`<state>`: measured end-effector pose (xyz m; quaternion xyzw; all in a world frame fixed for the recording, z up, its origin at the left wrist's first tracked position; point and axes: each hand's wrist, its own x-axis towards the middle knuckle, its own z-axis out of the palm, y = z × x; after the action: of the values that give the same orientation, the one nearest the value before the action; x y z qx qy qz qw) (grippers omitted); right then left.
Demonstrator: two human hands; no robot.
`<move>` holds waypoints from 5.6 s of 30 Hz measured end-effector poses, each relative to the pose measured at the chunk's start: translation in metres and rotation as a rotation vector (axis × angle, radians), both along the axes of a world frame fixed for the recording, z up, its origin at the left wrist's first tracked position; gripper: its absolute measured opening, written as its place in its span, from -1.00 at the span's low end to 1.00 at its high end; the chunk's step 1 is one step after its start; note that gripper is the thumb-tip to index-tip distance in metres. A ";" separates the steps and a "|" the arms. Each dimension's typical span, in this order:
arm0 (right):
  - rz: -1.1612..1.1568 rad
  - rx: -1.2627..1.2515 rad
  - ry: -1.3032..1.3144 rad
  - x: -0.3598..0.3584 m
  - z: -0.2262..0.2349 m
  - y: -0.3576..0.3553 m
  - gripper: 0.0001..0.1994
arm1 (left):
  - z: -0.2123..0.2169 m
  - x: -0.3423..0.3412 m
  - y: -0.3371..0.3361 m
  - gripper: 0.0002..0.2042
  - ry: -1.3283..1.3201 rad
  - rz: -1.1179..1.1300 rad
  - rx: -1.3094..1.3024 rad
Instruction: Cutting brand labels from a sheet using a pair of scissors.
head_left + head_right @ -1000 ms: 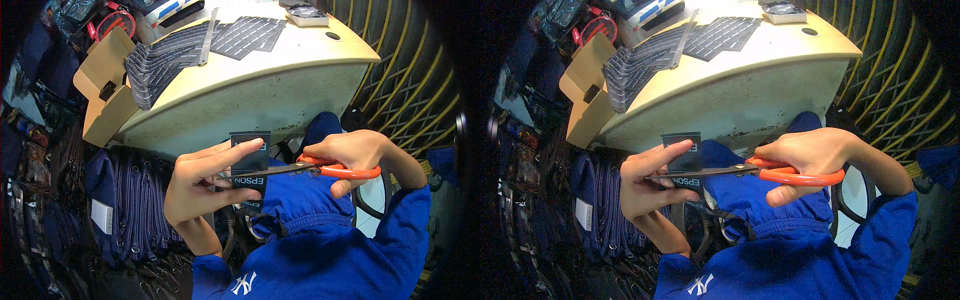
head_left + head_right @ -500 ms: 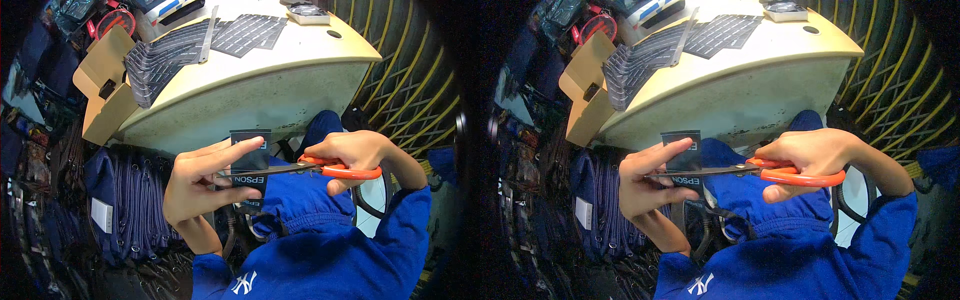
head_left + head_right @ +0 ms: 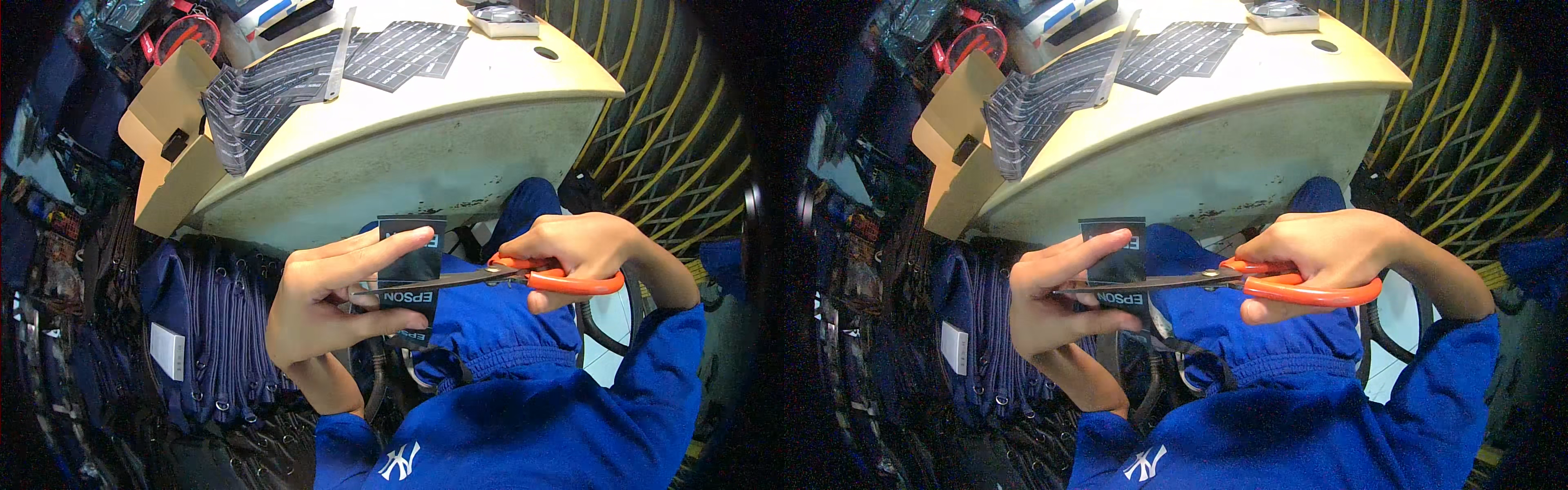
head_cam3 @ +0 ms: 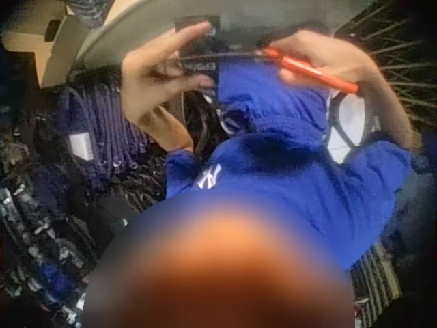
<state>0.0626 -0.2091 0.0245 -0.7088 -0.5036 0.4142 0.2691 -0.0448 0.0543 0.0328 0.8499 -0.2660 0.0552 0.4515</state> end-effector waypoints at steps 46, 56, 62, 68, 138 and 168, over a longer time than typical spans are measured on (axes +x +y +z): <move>0.047 0.118 0.053 -0.003 -0.009 -0.002 -0.35 | -0.008 0.004 -0.001 -0.33 -0.041 -0.026 -0.063; 0.045 0.126 0.059 -0.001 -0.013 -0.001 -0.31 | -0.006 0.003 0.000 -0.32 -0.018 -0.026 -0.061; 0.035 0.075 0.062 -0.002 -0.011 -0.001 -0.33 | -0.004 0.001 -0.002 -0.31 -0.009 -0.016 -0.055; 0.006 0.049 0.018 -0.006 -0.004 0.001 -0.45 | -0.007 0.002 0.001 -0.32 -0.037 -0.026 -0.074; 0.014 0.011 -0.016 -0.008 -0.008 -0.005 -0.49 | 0.005 -0.001 0.006 -0.24 0.117 -0.044 0.084; 0.028 0.027 -0.076 -0.008 -0.010 -0.006 -0.51 | 0.001 -0.003 0.005 -0.27 0.035 -0.043 0.047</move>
<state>0.0545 -0.2150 0.0148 -0.7131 -0.5289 0.3840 0.2537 -0.0477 0.0591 0.0337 0.8551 -0.2775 0.0245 0.4373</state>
